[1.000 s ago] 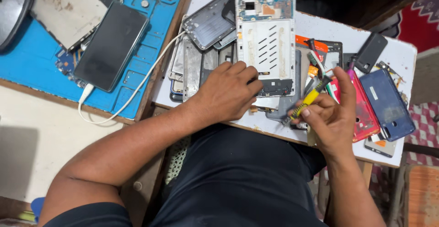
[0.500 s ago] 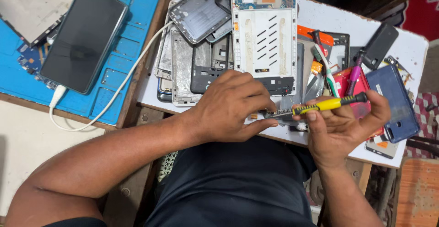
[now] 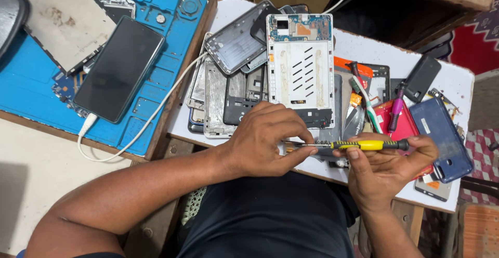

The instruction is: The person uses a screwdriver to remove screws from a disassembled mobile phone chassis on a cluttered workbench. They handle the phone frame and internal components, then continue unscrewing parts while other phone parts and tools are visible nearby.

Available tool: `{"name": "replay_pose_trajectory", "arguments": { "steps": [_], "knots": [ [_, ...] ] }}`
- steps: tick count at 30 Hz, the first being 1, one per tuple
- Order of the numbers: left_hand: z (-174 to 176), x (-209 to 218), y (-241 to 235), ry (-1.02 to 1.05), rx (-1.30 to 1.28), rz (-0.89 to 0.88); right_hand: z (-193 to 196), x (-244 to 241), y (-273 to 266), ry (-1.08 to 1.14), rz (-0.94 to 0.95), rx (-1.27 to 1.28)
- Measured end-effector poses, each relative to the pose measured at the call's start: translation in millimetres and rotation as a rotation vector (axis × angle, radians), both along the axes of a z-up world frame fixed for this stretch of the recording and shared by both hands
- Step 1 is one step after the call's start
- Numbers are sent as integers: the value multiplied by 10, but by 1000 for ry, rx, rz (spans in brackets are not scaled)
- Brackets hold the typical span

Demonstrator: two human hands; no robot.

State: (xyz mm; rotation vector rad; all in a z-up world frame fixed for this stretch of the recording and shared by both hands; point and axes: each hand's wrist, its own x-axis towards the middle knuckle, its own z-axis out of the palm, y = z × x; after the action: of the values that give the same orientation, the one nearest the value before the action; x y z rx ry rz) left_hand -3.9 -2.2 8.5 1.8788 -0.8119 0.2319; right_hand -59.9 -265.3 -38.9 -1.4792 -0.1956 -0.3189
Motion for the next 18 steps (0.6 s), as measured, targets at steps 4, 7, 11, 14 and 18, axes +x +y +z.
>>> {"name": "replay_pose_trajectory", "arguments": {
  "steps": [4,7,11,14,18],
  "knots": [
    [22,-3,-4,43,-31,13,29,-9,64,0,21,50],
    [22,-3,0,51,-41,19,39,20,80,68,25,213],
    [19,2,5,31,-38,8,64,68,-1,10,10,246],
    [28,18,21,69,-48,-8,115,44,-90,-83,-69,-34],
    [36,25,21,116,-39,-9,152,-66,-154,-162,-180,-423]
  ]
}}
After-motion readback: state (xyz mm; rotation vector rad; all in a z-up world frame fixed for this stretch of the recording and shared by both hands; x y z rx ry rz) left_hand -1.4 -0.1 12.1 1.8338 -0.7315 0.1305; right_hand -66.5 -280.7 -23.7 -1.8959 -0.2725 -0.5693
